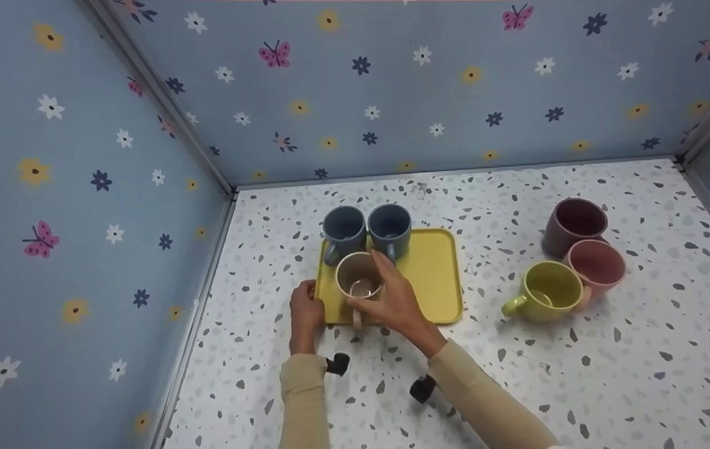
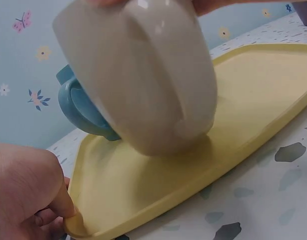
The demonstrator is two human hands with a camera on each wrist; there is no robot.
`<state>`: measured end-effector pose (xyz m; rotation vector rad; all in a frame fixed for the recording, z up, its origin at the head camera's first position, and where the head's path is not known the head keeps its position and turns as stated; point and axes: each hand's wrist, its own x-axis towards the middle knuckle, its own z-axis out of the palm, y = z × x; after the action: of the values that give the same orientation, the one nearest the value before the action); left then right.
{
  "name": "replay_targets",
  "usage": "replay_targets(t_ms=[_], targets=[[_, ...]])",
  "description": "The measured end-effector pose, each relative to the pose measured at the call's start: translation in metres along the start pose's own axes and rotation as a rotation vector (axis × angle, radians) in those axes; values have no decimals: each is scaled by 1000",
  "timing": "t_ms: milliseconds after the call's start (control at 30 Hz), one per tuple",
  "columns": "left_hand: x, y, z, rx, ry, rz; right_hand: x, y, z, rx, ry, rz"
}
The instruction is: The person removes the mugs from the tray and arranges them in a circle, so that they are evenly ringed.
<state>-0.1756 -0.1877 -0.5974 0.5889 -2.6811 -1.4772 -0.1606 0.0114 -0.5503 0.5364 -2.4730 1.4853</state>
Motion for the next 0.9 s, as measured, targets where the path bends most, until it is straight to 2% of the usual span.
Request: replay_targets(t_ms=[333,500,700,900], targets=[[0,2,-1,1,-35,-57,-9,-2,-27,-25,66,-25],[3,3,-1,13,-61,-93,-15,0,-44,-14,115,-2],[4,0,-1,6,-55,-60,-22,6,-59,-45,215,22],[3,0,-2,15,-50,-52,-27,11,-71,-45,252,48]])
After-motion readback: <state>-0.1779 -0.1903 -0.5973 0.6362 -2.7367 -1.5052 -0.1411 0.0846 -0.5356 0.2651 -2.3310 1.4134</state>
